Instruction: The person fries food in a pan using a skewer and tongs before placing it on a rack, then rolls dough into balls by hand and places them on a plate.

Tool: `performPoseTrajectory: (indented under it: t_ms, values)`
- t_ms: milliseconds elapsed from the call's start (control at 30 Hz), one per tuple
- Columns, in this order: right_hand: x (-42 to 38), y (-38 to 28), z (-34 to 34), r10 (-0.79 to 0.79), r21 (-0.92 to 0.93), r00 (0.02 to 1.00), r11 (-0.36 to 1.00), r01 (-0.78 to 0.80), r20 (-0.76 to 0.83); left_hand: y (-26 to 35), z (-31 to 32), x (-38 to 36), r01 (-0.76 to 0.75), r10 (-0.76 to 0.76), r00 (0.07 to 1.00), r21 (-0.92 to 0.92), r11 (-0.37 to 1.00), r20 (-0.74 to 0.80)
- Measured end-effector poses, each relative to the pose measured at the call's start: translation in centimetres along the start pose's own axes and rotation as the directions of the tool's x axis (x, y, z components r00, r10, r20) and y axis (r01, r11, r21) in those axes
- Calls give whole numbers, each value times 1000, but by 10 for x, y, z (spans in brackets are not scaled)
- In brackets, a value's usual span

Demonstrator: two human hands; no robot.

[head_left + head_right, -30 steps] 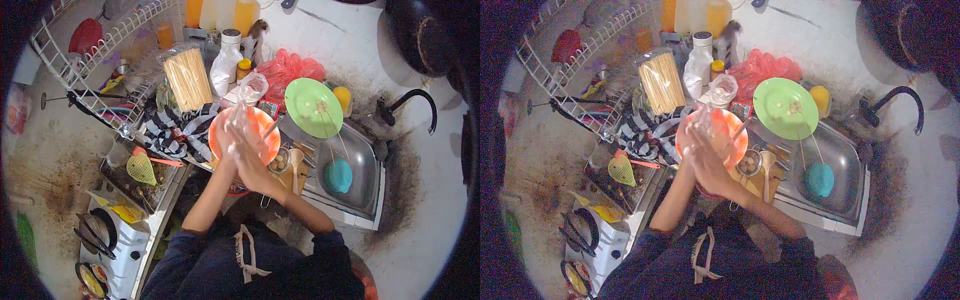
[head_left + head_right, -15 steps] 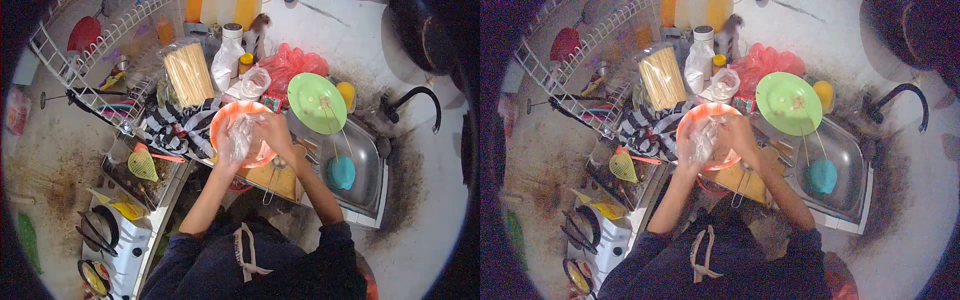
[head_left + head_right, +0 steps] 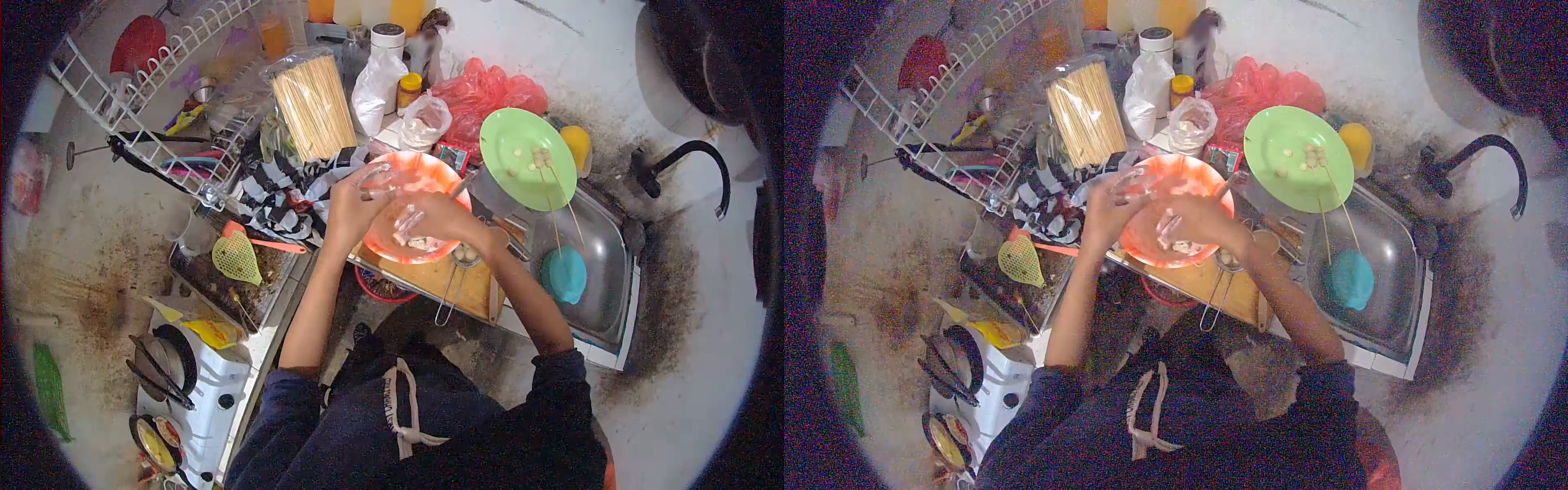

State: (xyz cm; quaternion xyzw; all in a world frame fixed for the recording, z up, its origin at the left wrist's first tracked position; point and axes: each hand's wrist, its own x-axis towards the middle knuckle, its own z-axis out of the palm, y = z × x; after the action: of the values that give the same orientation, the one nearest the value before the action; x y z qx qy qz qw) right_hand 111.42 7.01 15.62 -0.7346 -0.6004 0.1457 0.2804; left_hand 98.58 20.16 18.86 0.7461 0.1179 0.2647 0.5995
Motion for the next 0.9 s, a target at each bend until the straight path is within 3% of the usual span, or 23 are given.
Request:
performPoseTrajectory:
  t_ms: [67,100,167,200,300,367,500,600,700,767,800,833,867,900]
  values:
    - [2,-11,4,-127,-125,991,985,120,-50,1,0,-1,-52,65,996,199,979,-59]
    - [1,-21,0,-129,-124,991,985,122,-48,3,-2,-2,-50,63,996,199,979,-62]
    - [0,-37,-7,-86,-167,979,979,118,187,6,-8,-3,-39,17,998,376,926,59]
    - [0,-38,-6,-86,-167,978,979,118,188,2,-8,-3,-37,17,998,376,926,58]
    - [2,-38,-4,-40,-317,957,939,134,286,-17,-7,1,-129,118,992,461,878,52]
    - [5,-33,-4,0,-354,901,920,170,434,-21,-5,3,-325,352,935,475,818,33]
    - [2,-39,-10,-101,-383,906,883,272,410,-6,-10,2,-226,222,973,456,861,63]
    - [6,-40,-11,-183,-388,900,855,344,395,11,-11,3,-176,98,980,528,831,172]
    - [8,-27,-3,-254,-442,883,790,424,395,2,-10,8,-280,209,960,602,748,188]
    - [1,-24,-5,-232,-281,949,916,287,213,-7,-10,11,-539,543,818,588,603,193]
    - [-1,-27,-10,-234,-281,948,915,290,217,-5,-10,10,-536,543,818,590,604,189]
    - [-3,-29,-18,-140,-228,972,956,182,192,-3,-11,7,-374,323,927,565,735,193]
    - [-6,-31,-24,-41,-171,984,983,71,171,-1,-11,6,-185,84,975,540,821,206]
    - [-9,-23,-25,-41,-173,984,982,71,172,2,-11,5,-185,85,975,540,821,205]
